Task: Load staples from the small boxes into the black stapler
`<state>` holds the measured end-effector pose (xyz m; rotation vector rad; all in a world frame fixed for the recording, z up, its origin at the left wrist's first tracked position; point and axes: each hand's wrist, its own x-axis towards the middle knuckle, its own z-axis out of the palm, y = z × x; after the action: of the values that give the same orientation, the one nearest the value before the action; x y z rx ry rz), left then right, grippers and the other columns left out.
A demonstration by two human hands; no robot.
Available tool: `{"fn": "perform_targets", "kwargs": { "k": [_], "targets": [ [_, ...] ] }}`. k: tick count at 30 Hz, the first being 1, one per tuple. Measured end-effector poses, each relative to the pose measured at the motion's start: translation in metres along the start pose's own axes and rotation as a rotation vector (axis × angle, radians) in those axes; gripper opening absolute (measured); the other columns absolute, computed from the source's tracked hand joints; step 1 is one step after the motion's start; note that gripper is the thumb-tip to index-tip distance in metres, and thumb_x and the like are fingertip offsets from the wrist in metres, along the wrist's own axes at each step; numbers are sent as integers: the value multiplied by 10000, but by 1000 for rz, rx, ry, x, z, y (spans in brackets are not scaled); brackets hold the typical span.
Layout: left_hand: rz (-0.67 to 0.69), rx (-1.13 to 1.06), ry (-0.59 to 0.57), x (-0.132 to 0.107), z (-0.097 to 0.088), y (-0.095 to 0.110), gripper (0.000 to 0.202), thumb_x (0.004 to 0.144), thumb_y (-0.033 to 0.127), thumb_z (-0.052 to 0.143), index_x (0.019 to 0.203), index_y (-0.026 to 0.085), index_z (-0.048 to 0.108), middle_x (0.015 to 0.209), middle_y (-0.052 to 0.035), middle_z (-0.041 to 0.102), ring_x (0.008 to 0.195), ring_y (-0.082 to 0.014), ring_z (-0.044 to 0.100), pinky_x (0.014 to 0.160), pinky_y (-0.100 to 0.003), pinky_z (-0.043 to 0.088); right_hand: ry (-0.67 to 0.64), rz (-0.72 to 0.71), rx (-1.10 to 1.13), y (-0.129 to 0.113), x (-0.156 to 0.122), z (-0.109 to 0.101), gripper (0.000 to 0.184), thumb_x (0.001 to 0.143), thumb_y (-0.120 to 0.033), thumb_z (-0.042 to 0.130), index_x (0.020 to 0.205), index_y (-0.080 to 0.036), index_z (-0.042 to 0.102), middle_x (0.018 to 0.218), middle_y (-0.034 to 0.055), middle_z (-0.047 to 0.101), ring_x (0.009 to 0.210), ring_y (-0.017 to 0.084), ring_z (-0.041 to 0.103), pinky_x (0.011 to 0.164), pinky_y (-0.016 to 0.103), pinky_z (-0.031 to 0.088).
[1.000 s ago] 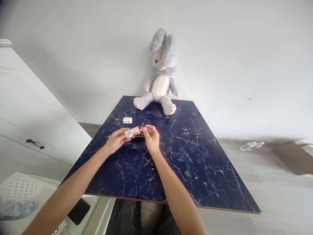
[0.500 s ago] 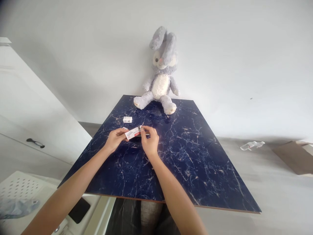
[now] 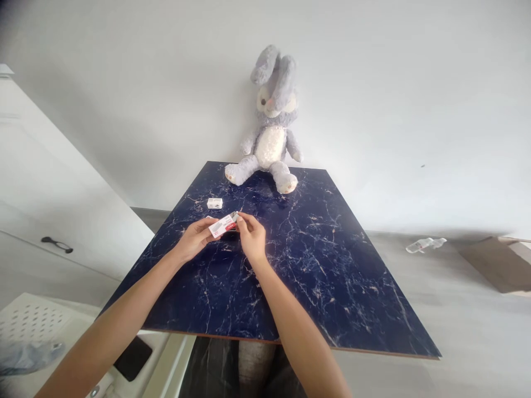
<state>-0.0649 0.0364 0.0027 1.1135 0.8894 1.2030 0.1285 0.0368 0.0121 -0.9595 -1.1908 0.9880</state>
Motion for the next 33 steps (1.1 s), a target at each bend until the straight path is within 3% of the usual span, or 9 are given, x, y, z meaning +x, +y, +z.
{"fn": "perform_targets", "kwargs": {
  "k": [3,9,14,21,26,29,33],
  "targets": [
    [-24,-9,-74,-1,1,-1,368,749,353,843,1082,216,770,1195,-88,709,993,-243,700,784,-327,613,39,46,86,3,2,-2,257,846,-452,683,920,-209,721,867,46,747,778,217,712,757,373,622],
    [-43,-116,-118,-3,-1,-2,391,772,277,831,1152,239,743,1230,-73,692,1006,-208,697,786,-287,633,-56,-51,-1,13,2,-4,250,858,-428,670,988,-228,745,1100,65,728,892,217,706,848,375,599],
    [-84,-160,-190,-4,-1,1,420,757,269,844,1160,232,732,1255,-86,685,1021,-221,698,763,-296,649,-83,-12,-3,11,3,-5,206,856,-414,666,924,-222,700,899,33,731,784,202,687,777,340,579],
    [-93,-74,-49,-2,5,8,278,788,307,821,1026,184,748,1331,-107,652,1101,-247,682,763,-274,646,-125,25,59,11,7,-7,189,817,-387,701,851,-216,629,1007,50,726,891,210,697,822,343,582],
    [-28,-190,-76,-3,8,11,316,840,327,778,1126,219,696,1375,-94,625,1209,-270,635,965,-413,592,99,125,188,22,4,3,366,775,-432,764,1003,-213,580,1081,83,731,940,227,723,836,374,612],
    [-16,-150,-113,-6,14,10,401,857,343,761,1229,243,649,1430,-100,579,1262,-300,598,1007,-490,560,177,186,180,25,2,6,453,730,-452,806,1032,-195,588,1012,90,745,897,234,736,844,390,617],
    [-13,-10,22,-6,19,2,446,779,300,832,1189,213,681,1296,-96,654,1210,-293,630,1008,-466,566,54,114,132,25,2,5,354,815,-492,718,992,-189,669,976,76,762,905,230,737,880,388,603]
  ]
}}
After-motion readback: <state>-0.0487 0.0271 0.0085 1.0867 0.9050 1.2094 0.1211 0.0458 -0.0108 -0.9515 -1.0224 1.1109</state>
